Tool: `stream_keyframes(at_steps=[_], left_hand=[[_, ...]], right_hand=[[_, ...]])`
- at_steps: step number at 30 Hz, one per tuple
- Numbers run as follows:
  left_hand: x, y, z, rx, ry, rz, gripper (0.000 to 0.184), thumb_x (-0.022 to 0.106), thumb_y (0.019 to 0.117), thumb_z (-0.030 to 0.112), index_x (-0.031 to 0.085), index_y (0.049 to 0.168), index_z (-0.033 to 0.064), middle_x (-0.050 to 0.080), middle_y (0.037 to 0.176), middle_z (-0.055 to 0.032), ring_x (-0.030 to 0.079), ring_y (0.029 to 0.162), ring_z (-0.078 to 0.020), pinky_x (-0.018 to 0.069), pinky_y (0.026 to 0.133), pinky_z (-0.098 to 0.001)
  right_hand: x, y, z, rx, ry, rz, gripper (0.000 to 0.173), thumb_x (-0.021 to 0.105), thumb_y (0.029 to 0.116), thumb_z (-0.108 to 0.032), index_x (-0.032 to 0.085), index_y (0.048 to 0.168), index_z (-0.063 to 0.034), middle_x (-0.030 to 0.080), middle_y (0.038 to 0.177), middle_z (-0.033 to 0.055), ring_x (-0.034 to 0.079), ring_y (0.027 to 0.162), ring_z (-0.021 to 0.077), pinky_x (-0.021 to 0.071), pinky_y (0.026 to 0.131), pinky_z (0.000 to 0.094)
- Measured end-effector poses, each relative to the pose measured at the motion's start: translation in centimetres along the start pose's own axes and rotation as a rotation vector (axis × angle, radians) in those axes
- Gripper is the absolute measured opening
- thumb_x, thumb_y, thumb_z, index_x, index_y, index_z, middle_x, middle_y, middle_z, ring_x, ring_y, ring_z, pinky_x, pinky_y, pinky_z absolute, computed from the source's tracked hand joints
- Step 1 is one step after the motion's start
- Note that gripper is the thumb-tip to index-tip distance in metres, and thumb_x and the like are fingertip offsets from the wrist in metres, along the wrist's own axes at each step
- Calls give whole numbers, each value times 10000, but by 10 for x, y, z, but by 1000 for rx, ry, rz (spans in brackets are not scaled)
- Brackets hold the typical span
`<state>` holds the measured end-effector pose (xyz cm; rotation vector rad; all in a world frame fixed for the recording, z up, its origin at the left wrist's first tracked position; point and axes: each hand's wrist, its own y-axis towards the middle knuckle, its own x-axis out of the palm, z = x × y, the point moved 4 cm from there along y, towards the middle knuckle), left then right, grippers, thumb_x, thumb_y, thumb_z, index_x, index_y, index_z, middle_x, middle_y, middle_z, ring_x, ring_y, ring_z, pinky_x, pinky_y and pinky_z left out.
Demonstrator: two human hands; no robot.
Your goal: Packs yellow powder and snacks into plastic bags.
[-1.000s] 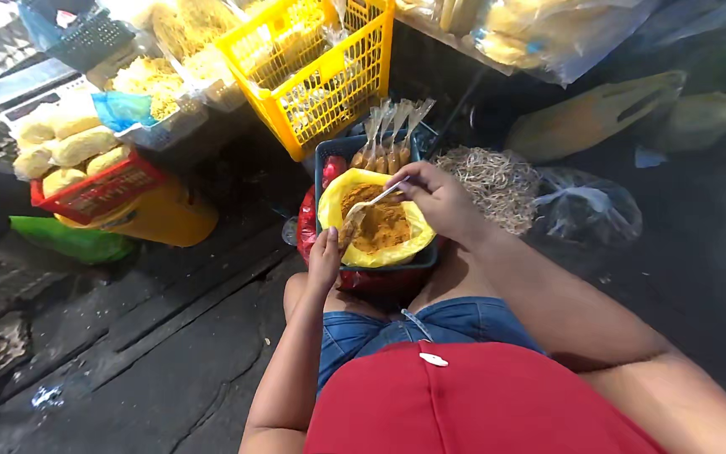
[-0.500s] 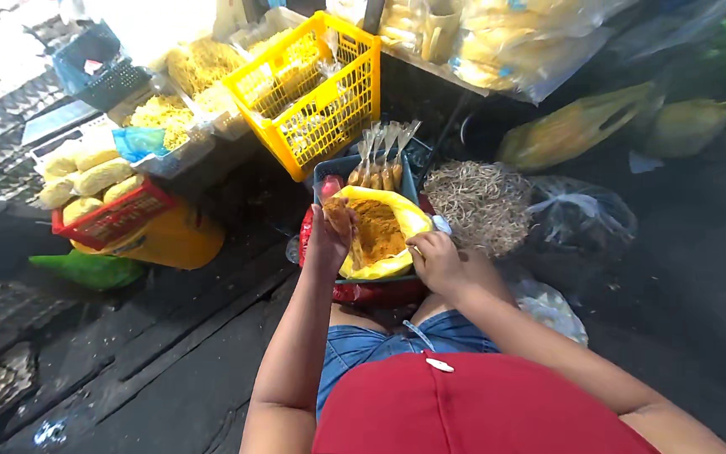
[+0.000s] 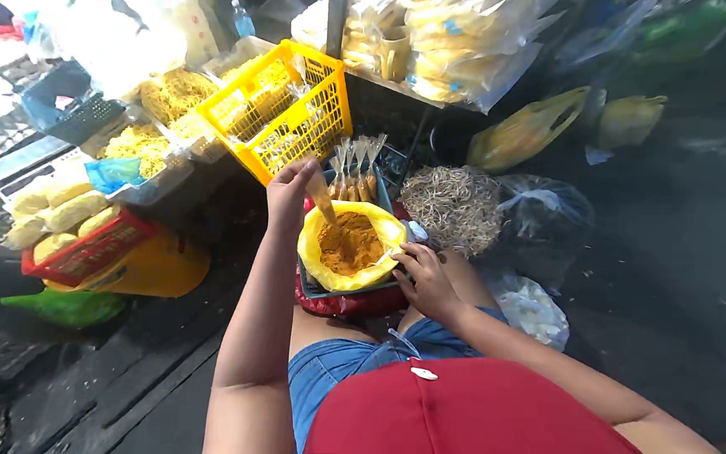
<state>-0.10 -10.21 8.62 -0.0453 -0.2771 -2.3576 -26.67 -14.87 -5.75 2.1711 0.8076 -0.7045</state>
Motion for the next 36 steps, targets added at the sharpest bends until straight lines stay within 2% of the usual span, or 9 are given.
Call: stream_keyframes(at_steps=[3, 6, 9, 14, 19, 23, 28, 32, 36], left_hand=[[4, 8, 26, 50, 273, -33, 110, 685, 966, 96, 716, 1034, 15, 732, 923, -15, 687, 857, -72, 576, 820, -294], [3, 19, 57, 165, 560, -68, 162, 673, 984, 144, 742, 1070, 26, 727, 1075, -56, 674, 999, -79, 545, 925, -317], [2, 21, 83, 273, 569, -12, 161, 680, 978, 162, 737, 1055, 33, 724, 1066, -48, 674, 989, -60, 553, 906, -277], [14, 19, 65, 82, 638, -108, 163, 691, 979, 177, 745, 1053, 42, 734, 989, -52, 672, 904, -84, 540, 870, -336], [29, 3, 63, 204, 648, -230, 123, 694, 956, 120, 743, 1001, 16, 708, 1095, -90, 667, 1028, -119, 550, 923, -332], [50, -11, 59, 210, 707, -371, 94, 717, 951, 148, 765, 942, 68, 696, 1144, -65, 659, 1032, -99, 549, 886, -286], [64, -25, 65, 233, 601, -454, 94, 722, 942, 171, 767, 931, 90, 700, 1151, -25, 655, 1025, -63, 553, 873, -261], [55, -27, 51, 145, 492, -406, 82, 717, 947, 156, 759, 935, 86, 708, 1158, -31, 669, 1061, -84, 569, 898, -293], [20, -30, 11, -56, 298, -180, 105, 686, 964, 119, 738, 1004, 37, 732, 1031, -44, 682, 970, -113, 561, 894, -343]], right_hand=[[-3, 0, 1, 2, 0, 17, 295, 613, 966, -185, 715, 1205, -45, 624, 1324, 242, 560, 1276, 464, 471, 1046, 599], [-5, 2, 2, -1, -1, 22, 294, 606, 971, -191, 713, 1201, -43, 627, 1323, 235, 558, 1279, 463, 470, 1046, 597], [-6, 5, 1, 23, 4, 2, 308, 591, 979, -204, 713, 1213, -44, 626, 1332, 222, 551, 1291, 449, 464, 1059, 584], [-4, 7, 0, -23, 48, -24, 303, 547, 1011, -188, 715, 1206, -27, 651, 1288, 217, 581, 1258, 429, 476, 1050, 566], [-19, 26, -5, 14, 203, -86, 351, 484, 1062, -225, 750, 1191, -35, 701, 1234, 173, 622, 1233, 317, 471, 1085, 436], [-44, 68, -18, 112, 271, -182, 429, 409, 1086, -248, 662, 1313, 13, 646, 1336, 203, 598, 1279, 308, 460, 1099, 453], [-35, 103, -20, 229, 438, -347, 576, 666, 991, -287, 494, 1500, -76, 549, 1461, 166, 564, 1312, 284, 473, 1089, 488], [-25, 98, -26, 280, 519, -482, 267, 568, 1052, -240, 663, 1212, -47, 696, 1120, 84, 660, 881, 113, 559, 802, 340], [-32, 89, -17, 365, 434, -641, 300, 496, 1089, -270, 645, 1208, -39, 701, 1023, 70, 645, 877, 86, 529, 826, 315]])
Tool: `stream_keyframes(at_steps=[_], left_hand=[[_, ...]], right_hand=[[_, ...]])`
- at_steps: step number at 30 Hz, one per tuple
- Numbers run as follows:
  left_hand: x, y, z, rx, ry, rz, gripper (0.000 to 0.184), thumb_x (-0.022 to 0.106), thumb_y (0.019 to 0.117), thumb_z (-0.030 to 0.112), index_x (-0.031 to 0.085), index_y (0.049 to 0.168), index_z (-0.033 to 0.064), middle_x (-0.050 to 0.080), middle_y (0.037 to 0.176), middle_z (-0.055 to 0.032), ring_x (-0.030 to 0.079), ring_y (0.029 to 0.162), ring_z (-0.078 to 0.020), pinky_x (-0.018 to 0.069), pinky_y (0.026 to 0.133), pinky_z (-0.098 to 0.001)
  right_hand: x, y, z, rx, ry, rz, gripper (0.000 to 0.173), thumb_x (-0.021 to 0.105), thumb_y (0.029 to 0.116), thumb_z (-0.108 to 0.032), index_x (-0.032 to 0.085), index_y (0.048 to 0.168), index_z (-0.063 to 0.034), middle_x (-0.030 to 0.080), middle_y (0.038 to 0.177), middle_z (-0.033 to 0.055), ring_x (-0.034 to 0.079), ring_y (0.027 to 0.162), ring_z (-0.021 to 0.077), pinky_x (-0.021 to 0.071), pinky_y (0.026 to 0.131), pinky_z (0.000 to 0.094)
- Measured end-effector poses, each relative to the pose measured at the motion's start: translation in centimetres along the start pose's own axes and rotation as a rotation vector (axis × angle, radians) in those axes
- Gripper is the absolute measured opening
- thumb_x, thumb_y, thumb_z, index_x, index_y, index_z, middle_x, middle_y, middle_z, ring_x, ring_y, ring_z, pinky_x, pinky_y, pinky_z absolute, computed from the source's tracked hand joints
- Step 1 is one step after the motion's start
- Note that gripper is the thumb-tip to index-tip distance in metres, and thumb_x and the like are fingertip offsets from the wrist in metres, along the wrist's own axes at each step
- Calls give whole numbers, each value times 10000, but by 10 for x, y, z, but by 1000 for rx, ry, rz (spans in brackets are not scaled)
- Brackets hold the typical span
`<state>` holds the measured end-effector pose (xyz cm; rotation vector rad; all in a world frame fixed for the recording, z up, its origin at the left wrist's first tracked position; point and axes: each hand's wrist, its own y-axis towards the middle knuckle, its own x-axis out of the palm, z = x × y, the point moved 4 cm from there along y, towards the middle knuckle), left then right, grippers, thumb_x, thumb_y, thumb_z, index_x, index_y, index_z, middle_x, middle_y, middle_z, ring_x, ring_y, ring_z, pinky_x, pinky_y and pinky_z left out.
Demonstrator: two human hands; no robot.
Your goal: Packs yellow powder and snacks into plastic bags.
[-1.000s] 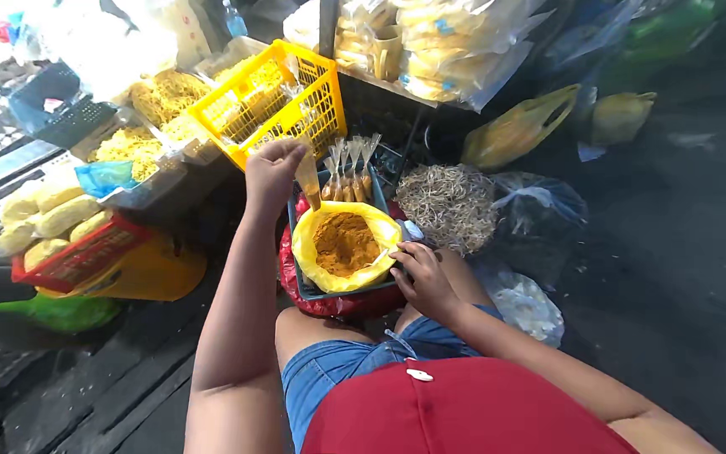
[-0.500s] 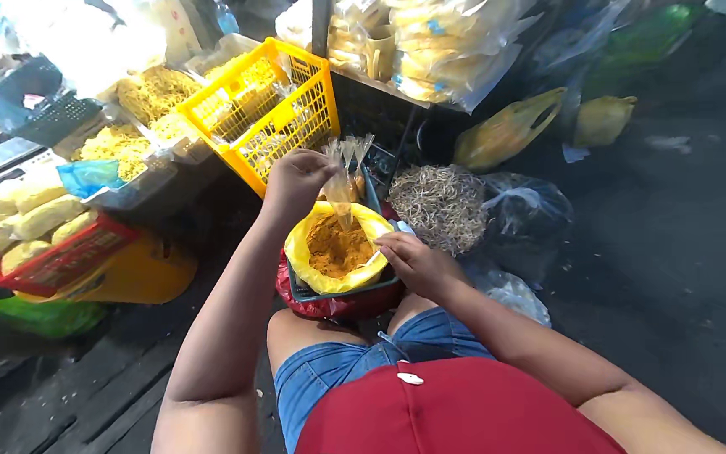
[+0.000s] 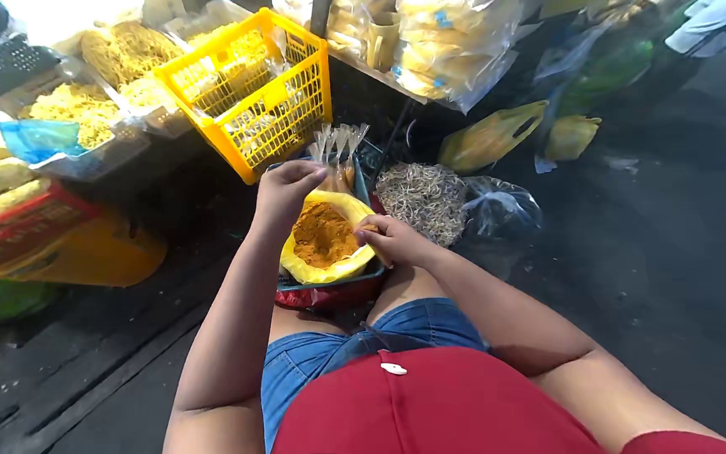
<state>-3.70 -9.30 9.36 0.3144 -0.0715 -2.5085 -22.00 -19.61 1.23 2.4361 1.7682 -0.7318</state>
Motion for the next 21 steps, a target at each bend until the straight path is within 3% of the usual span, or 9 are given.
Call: stream_keyframes(at_steps=[3, 6, 8, 12, 15, 21], left_hand=[[-5, -15, -44, -186, -101, 122, 151, 672, 986, 160, 717, 1049, 30, 707, 988, -45, 657, 889, -106, 552, 851, -328], [-8, -32, -79, -289, -86, 166, 335, 668, 1001, 227, 636, 1264, 24, 661, 1207, -134, 646, 1047, -206, 539, 913, -425], [-16, -41, -87, -323, -56, 254, 414, 697, 983, 215, 590, 1336, 28, 626, 1287, -158, 640, 1095, -225, 535, 929, -427], [-28, -56, -89, -295, 38, 363, 394, 737, 951, 181, 622, 1299, 36, 634, 1278, -148, 647, 1059, -208, 533, 918, -407], [-35, -65, -92, -253, 130, 381, 390, 745, 947, 186, 634, 1297, 55, 609, 1303, -154, 640, 1077, -222, 537, 916, -414], [-48, -77, -90, -232, 163, 414, 369, 732, 952, 168, 639, 1291, 58, 601, 1301, -152, 642, 1068, -202, 539, 920, -388]], right_hand=[[-16, -4, -1, 101, -245, -55, 308, 500, 1088, -299, 631, 1198, -42, 648, 926, 114, 621, 818, 189, 515, 767, 408], [-30, -4, -15, 149, -648, -111, 266, 493, 1071, -254, 636, 1084, -31, 656, 949, 168, 652, 918, 328, 507, 810, 546], [-34, -2, -26, 241, -902, -130, 252, 508, 1048, -228, 652, 1106, -30, 685, 1039, 192, 666, 1033, 392, 506, 837, 608], [-29, 2, -46, 430, -1101, -214, 235, 567, 1022, -178, 678, 1146, -13, 692, 1111, 219, 662, 1068, 437, 510, 820, 652], [-18, 6, -55, 517, -1157, -239, 181, 614, 989, -127, 699, 1057, 19, 690, 1090, 236, 667, 1044, 444, 523, 795, 650], [-17, 12, -54, 537, -1158, -242, 204, 647, 973, -144, 700, 1077, 23, 685, 1107, 246, 663, 1054, 453, 522, 802, 657]])
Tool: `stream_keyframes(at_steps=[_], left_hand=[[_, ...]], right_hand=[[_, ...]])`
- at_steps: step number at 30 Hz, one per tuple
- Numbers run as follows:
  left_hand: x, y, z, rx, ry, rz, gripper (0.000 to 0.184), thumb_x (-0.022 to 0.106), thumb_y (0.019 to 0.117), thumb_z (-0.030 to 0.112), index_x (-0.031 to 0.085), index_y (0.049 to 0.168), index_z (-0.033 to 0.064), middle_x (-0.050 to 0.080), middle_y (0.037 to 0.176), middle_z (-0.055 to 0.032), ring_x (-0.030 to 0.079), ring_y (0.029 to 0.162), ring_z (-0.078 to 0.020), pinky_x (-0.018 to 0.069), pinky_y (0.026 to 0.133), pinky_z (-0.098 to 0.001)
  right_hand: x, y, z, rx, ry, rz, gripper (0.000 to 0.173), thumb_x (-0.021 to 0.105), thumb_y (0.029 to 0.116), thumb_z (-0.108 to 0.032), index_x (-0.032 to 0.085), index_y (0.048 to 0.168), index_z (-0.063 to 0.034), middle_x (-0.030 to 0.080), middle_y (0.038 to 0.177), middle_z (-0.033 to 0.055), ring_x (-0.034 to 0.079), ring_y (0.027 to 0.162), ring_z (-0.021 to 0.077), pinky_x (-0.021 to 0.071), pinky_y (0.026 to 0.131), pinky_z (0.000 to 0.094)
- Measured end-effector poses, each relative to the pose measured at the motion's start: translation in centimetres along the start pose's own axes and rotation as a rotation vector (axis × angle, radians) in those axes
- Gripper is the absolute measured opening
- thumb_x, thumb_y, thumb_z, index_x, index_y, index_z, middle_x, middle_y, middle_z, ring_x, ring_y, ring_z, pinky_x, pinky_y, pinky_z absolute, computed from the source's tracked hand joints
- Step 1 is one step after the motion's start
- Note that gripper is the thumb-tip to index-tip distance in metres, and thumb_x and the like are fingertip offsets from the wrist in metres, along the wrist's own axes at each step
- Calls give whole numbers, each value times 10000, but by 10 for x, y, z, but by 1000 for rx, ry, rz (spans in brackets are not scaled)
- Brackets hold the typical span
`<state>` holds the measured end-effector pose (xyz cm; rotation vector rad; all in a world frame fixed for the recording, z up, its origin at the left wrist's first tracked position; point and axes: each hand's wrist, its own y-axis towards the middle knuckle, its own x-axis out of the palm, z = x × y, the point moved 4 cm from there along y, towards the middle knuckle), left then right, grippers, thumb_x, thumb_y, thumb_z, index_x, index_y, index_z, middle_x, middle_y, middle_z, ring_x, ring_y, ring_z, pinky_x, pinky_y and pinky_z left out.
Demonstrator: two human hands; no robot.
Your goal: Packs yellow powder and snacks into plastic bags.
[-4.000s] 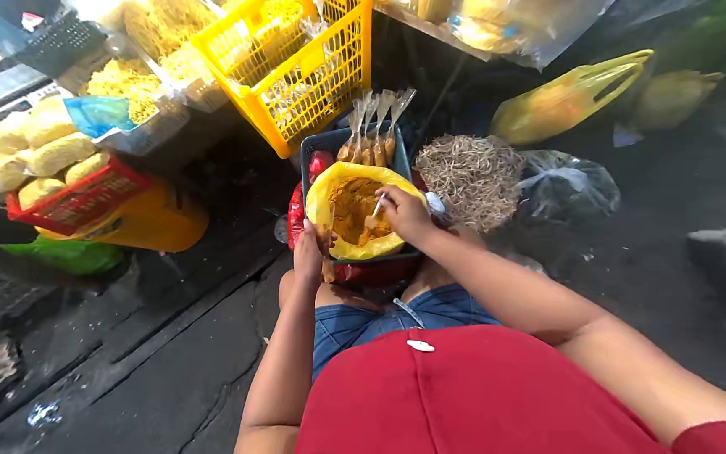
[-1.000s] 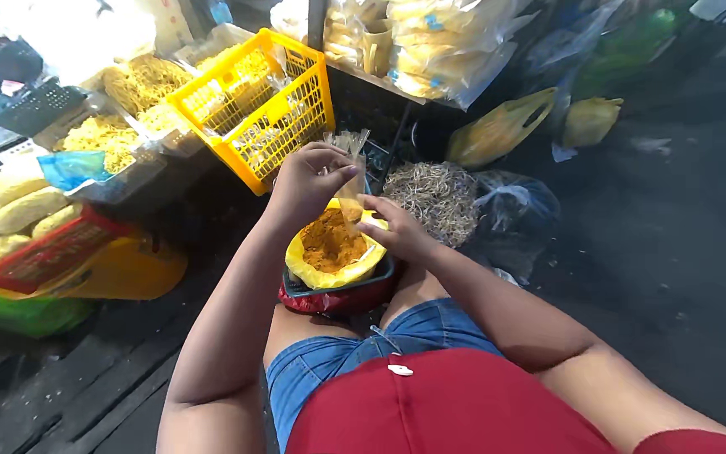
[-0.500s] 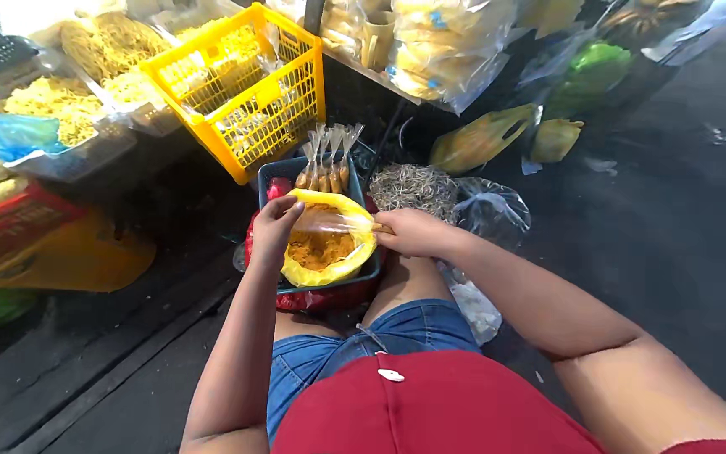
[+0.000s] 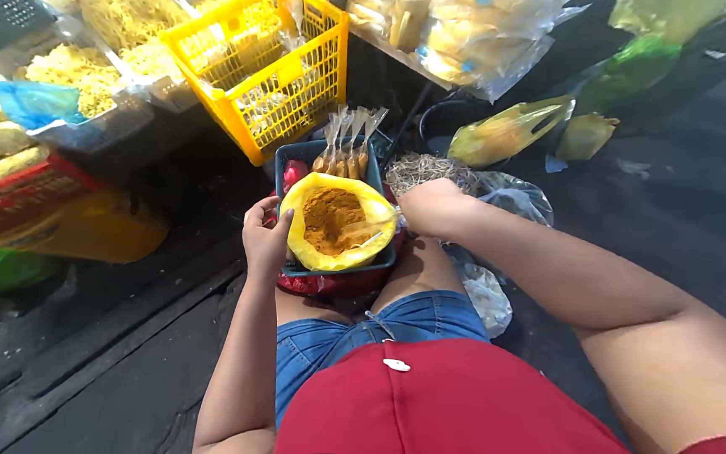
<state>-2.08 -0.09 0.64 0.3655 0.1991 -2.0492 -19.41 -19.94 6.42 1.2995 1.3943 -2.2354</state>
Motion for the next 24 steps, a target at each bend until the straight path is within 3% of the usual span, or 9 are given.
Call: stream_keyframes(at_steps=[2, 4, 7, 10, 12, 16, 19, 21, 24], left_hand=[[-4, -1, 1, -2, -16, 15, 358, 736, 950, 161, 643, 1279, 58, 609, 1292, -142, 640, 1074, -188, 536, 923, -370], [-7, -1, 4, -1, -50, 30, 357, 739, 945, 145, 643, 1277, 55, 617, 1291, -136, 644, 1078, -184, 541, 921, -365], [-7, -1, 14, 32, -98, 30, 352, 720, 954, 128, 632, 1282, 38, 617, 1276, -135, 648, 1057, -160, 547, 912, -333], [-1, -1, 32, 74, -108, -7, 325, 678, 985, 141, 628, 1288, 37, 619, 1270, -116, 637, 1047, -134, 534, 911, -318], [6, -2, 48, 94, -78, -48, 322, 648, 1010, 188, 625, 1303, 56, 624, 1278, -99, 642, 1061, -130, 539, 916, -317], [36, -5, 68, 83, 99, -343, 423, 506, 1081, 337, 588, 1388, 59, 628, 1340, -149, 621, 1198, -247, 498, 1018, -488], [47, -11, 81, 125, 28, -455, 393, 447, 1101, 313, 653, 1303, 47, 682, 1257, -84, 644, 1143, -152, 514, 1010, -405], [44, -10, 87, 170, -7, -401, 449, 405, 1101, 346, 615, 1353, 39, 658, 1316, -103, 624, 1202, -171, 497, 1032, -409], [41, -7, 100, 173, 37, -346, 460, 561, 1049, 338, 556, 1407, 49, 635, 1324, -112, 623, 1175, -171, 502, 1003, -390]], right_hand=[[8, 10, 16, -48, 59, 53, 237, 644, 981, -214, 711, 1063, -1, 696, 1090, 235, 661, 1063, 452, 510, 813, 676], [27, 24, 39, -125, 209, 127, 254, 649, 985, -267, 708, 1004, -20, 699, 980, 220, 670, 991, 435, 503, 802, 669], [63, 36, 53, -242, 552, 64, 281, 578, 1045, -261, 659, 1038, 7, 645, 909, 198, 632, 852, 343, 499, 779, 566], [91, 31, 40, -305, 922, -13, 313, 527, 1074, -274, 622, 1181, 4, 626, 949, 148, 599, 792, 214, 509, 765, 425], [104, 27, 24, -375, 1159, -9, 294, 539, 1067, -244, 612, 1204, 5, 620, 926, 100, 584, 753, 138, 517, 719, 341], [116, 23, -7, -528, 1481, -22, 214, 515, 1058, -171, 602, 1133, 10, 604, 848, 14, 602, 722, 73, 547, 729, 278], [117, 23, -23, -556, 1597, -27, 211, 520, 1062, -173, 586, 1161, 2, 608, 849, 6, 614, 722, 69, 555, 723, 270], [113, 21, -29, -560, 1640, 0, 218, 513, 1062, -167, 584, 1173, 7, 613, 853, 7, 619, 726, 66, 558, 728, 268], [104, 19, -33, -570, 1675, 85, 206, 508, 1064, -170, 584, 1147, 3, 618, 841, 0, 619, 724, 53, 544, 712, 242]])
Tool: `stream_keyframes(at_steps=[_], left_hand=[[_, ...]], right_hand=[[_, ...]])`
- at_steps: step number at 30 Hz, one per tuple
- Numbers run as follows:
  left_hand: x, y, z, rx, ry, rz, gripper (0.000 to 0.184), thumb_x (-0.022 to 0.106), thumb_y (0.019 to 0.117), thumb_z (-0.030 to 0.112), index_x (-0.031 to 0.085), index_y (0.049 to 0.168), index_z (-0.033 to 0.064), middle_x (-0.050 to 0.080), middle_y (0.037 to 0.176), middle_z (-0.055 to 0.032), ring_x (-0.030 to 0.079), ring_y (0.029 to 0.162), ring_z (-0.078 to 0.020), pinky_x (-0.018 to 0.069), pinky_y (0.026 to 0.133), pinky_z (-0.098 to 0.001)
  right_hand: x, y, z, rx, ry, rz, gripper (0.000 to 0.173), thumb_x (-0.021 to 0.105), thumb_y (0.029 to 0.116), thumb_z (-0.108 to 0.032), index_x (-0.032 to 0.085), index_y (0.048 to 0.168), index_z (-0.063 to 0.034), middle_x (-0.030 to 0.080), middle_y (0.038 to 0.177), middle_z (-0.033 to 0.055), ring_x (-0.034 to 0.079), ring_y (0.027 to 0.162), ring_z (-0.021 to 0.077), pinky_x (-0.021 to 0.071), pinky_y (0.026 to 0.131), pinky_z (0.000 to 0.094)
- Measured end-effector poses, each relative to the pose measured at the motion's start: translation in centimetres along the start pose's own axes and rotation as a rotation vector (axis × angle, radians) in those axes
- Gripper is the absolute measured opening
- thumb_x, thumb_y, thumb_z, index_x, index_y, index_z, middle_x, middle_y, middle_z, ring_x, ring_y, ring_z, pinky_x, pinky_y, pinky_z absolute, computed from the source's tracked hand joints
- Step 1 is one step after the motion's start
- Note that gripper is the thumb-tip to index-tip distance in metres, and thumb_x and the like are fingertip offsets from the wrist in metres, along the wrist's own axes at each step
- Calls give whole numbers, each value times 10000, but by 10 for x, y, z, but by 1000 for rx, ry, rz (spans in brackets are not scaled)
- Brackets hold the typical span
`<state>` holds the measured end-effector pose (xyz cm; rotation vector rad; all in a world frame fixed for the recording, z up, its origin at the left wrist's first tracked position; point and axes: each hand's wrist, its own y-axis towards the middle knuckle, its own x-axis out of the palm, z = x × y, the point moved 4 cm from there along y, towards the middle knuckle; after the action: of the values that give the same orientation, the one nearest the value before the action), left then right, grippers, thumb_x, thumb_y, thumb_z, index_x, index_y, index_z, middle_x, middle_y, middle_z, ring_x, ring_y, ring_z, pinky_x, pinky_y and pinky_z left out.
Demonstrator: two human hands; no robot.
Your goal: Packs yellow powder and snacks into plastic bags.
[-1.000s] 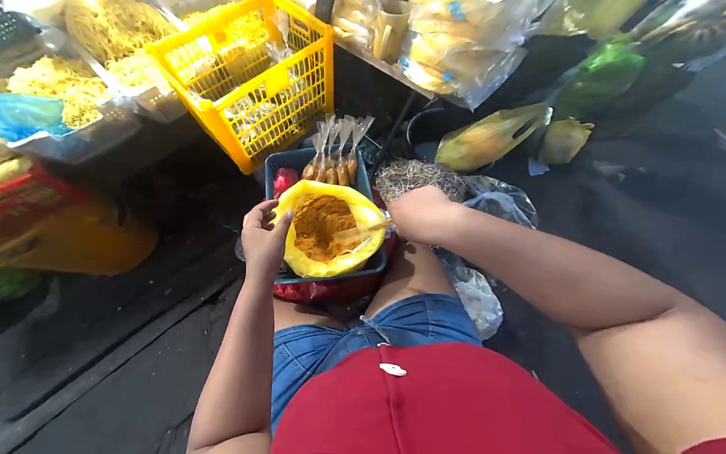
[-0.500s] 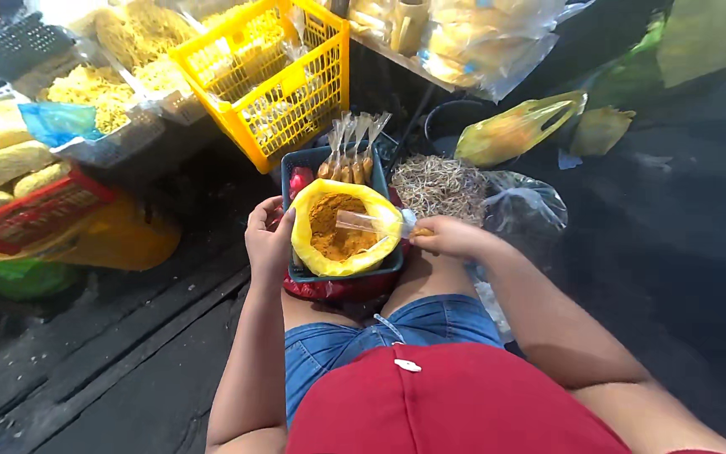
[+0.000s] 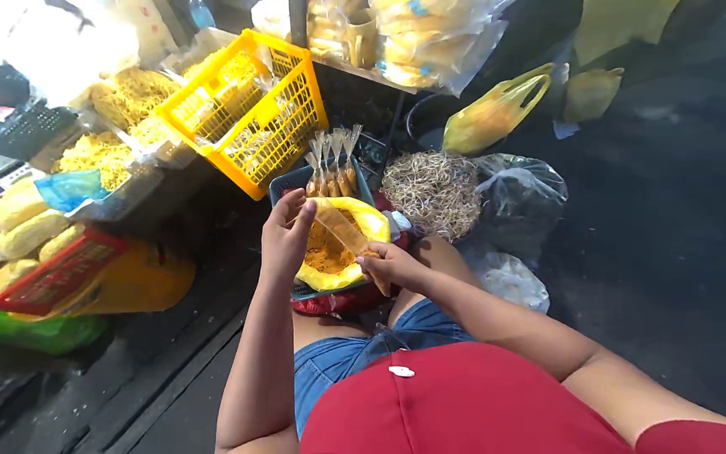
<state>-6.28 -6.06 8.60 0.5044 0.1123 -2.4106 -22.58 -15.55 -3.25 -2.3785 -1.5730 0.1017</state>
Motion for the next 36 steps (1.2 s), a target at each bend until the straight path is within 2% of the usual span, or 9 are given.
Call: stream_keyframes(at_steps=[5, 6, 9, 12, 14, 19, 25, 28, 36], left_hand=[[-1, 6, 30, 217, 138, 24, 77, 746, 935, 113, 716, 990, 68, 710, 876, 17, 621, 707, -20, 523, 669, -204], [-4, 5, 39, 262, 136, 11, 44, 740, 936, 98, 722, 969, 75, 714, 873, 29, 634, 720, -11, 534, 681, -193], [-16, -1, 64, 408, 191, -24, 51, 732, 935, 92, 728, 984, 83, 714, 952, 28, 661, 854, -12, 557, 786, -196], [-19, 13, 56, 482, 390, -97, 55, 729, 932, 111, 766, 965, 88, 692, 1096, -46, 631, 1061, -150, 531, 907, -338], [-17, 20, 42, 467, 433, -112, 44, 732, 917, 83, 776, 916, 78, 693, 1116, -82, 610, 1108, -229, 500, 938, -433], [-21, 13, 43, 469, 394, 7, 39, 727, 928, 69, 763, 941, 63, 702, 1107, -70, 639, 1071, -159, 526, 915, -340], [-16, 9, 49, 445, 370, -34, 47, 721, 937, 84, 762, 960, 87, 710, 1102, -49, 643, 1073, -148, 535, 896, -322], [-15, 12, 47, 428, 323, -36, 55, 717, 942, 89, 764, 969, 97, 702, 1115, -44, 637, 1085, -130, 533, 899, -304], [-11, 17, 30, 309, 212, 42, 46, 742, 931, 126, 779, 947, 105, 691, 937, -9, 646, 883, -47, 535, 810, -224]], right_hand=[[9, 5, -13, -116, -89, 40, 266, 556, 1047, -236, 603, 1192, -18, 647, 904, 25, 609, 722, 46, 526, 676, 234], [9, 5, -15, -151, -131, 52, 356, 592, 1023, -276, 594, 1274, -24, 656, 981, 55, 608, 755, 58, 525, 687, 246], [3, 6, -18, -211, -231, 76, 670, 651, 978, -361, 448, 1515, -16, 529, 1461, 203, 559, 1300, 230, 465, 1092, 373], [-6, 10, -24, -219, -282, 128, 594, 553, 1040, -335, 448, 1519, 1, 421, 1567, 221, 446, 1436, 293, 406, 1169, 409], [-12, 8, -31, -231, -356, 159, 460, 453, 1088, -260, 536, 1460, -4, 460, 1551, 194, 448, 1441, 262, 384, 1180, 395], [-19, 9, -60, -302, -420, 180, 353, 474, 1089, -221, 675, 1301, -23, 676, 1318, 124, 619, 1255, 184, 467, 1097, 389], [-12, 27, -83, -358, -537, 49, 497, 666, 1002, -262, 557, 1468, -128, 549, 1465, 131, 564, 1312, 266, 487, 1077, 471], [-9, 37, -73, -251, -559, -55, 362, 658, 1011, -243, 664, 1334, -81, 644, 1338, 130, 616, 1233, 241, 493, 1059, 472], [9, 17, -33, -69, -245, -23, 217, 640, 1008, -177, 736, 1109, -11, 732, 1090, 61, 669, 1005, 53, 534, 938, 285]])
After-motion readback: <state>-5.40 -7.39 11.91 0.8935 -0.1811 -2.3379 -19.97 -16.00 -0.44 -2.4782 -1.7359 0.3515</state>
